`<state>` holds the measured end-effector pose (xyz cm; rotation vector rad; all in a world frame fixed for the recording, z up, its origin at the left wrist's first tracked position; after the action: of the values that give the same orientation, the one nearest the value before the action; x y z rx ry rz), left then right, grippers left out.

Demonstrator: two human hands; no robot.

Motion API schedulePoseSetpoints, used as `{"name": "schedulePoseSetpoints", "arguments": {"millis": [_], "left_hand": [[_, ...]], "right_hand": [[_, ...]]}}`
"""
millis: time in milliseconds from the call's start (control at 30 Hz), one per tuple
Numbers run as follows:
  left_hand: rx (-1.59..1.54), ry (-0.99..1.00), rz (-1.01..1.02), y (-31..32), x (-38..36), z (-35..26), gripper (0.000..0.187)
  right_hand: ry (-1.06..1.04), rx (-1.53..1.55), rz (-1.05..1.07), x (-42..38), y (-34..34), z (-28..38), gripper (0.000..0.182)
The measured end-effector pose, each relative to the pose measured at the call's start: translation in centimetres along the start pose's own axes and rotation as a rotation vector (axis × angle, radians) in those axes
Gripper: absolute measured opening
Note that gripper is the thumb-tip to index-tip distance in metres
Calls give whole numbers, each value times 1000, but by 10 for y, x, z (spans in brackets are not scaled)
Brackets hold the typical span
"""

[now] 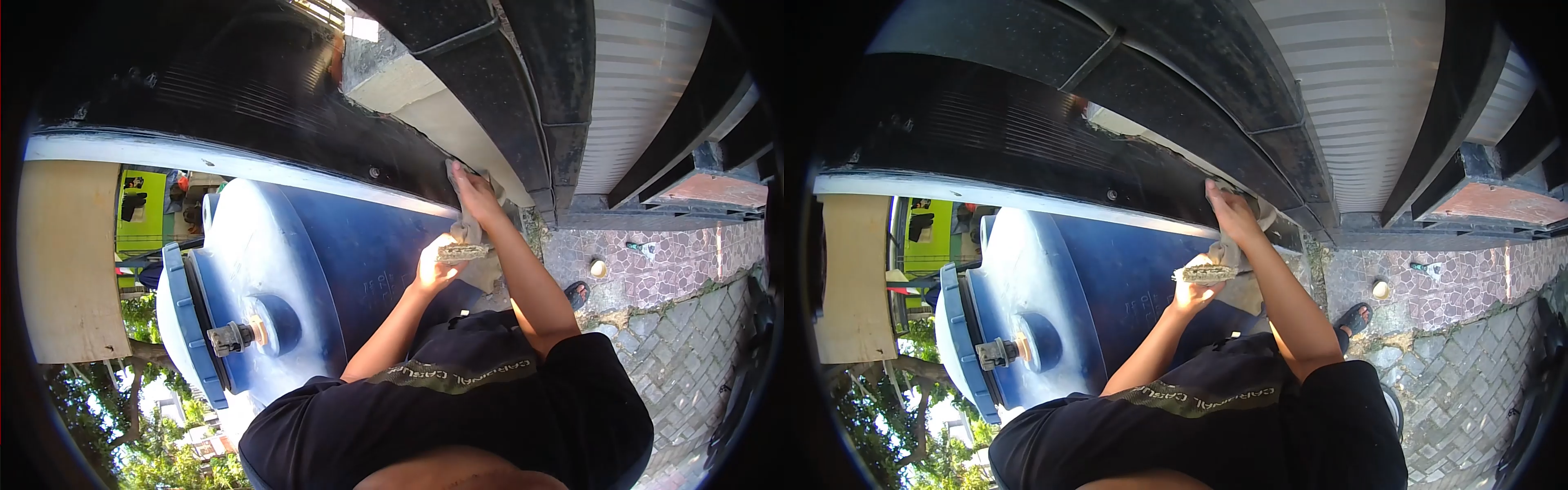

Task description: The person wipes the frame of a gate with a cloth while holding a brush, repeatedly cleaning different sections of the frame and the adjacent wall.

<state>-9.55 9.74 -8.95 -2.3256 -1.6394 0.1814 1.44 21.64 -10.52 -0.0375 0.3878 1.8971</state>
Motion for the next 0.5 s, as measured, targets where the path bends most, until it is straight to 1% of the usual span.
{"name": "schedulePoseSetpoints", "arguments": {"millis": [33, 67, 100, 133, 167, 200, 267, 300, 333, 367, 400, 433, 467, 500], "left_hand": [[106, 16, 25, 3, 1, -4, 31], [212, 31, 50, 6, 0, -7, 28], [212, 36, 50, 4, 0, -5, 28], [204, 56, 29, 0, -6, -3, 32], [196, 76, 3, -2, -9, -1, 39], [-579, -23, -68, 4, -5, -3, 37], [750, 200, -36, -16, -3, -40, 34], [681, 122, -67, -19, 5, -61, 32], [742, 152, -177, -23, 2, -42, 25], [575, 181, -165, -21, 7, -69, 23], [409, 209, -151, -19, 11, -97, 20], [415, 209, -157, -22, 7, -92, 20], [482, 169, -141, -23, 1, -81, 17], [544, 131, -123, -22, -3, -73, 15]], "right_hand": [[40, 2, -91, 4, -5, -16, 76], [36, -3, -92, -2, -3, 4, 76], [-18, 8, -98, -13, 3, 47, 75], [-66, 21, -102, -26, 11, 82, 74], [-197, -30, -2, -28, 19, 106, 73], [-293, 33, 59, -37, 26, 134, 72], [-444, 7, 151, -38, 39, 157, 69], [-448, 5, 156, -41, 40, 161, 69], [-530, -35, 169, -47, 41, 168, 68], [-612, -75, 185, -51, 43, 173, 67], [-618, -74, 193, -47, 44, 165, 67], [-554, -1, 73, -36, 38, 143, 66], [-485, 69, -47, -27, 31, 118, 66], [-357, 67, -101, -19, 25, 90, 63]]}}
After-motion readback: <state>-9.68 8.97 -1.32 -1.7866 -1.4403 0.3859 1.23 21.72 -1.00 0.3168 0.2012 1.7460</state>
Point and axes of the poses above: each hand's wrist, its own x-axis towards the middle knuckle, its own y-axis out of the palm, z = x × y, the point moved 5 cm from there along x, towards the middle knuckle, and after that the axes turned 6 degrees about z, right-handed, at the moved point
